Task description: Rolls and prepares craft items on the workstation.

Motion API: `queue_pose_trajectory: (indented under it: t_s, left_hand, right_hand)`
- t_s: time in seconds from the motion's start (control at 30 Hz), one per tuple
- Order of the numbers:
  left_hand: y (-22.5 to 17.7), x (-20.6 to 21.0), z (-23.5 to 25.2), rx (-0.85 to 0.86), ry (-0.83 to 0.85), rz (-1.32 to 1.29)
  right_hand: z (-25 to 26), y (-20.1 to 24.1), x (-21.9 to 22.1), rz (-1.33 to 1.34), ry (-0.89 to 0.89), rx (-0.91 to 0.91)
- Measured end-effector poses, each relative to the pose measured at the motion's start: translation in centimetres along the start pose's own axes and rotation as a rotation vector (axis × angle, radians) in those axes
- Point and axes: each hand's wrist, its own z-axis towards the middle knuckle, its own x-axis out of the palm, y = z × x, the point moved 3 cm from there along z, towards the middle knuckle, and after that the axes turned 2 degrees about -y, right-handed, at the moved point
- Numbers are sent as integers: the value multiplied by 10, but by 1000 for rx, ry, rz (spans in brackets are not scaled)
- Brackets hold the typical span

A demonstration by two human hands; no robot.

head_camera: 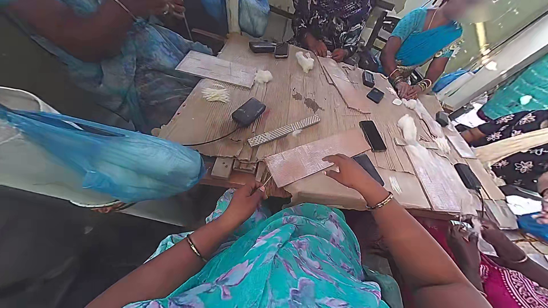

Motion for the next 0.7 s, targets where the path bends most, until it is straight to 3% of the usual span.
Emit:
queue_pose_trajectory:
  t_s: [0.2,0.33,0.5,0.7]
  left_hand:
    - [1,2,-5,172,78,280]
    - [-5,-2,-7,288,97,438]
    - [-11,0,-14,431,85,438]
    - [-9,3,-14,489,93,402]
  right_hand:
    - [101,39,21,-4,-255,23]
    - [149,37,43,-61,-361,-66]
    - [168,20,51,-68,-530,-215]
    - [156,5,54,70,-548,-226]
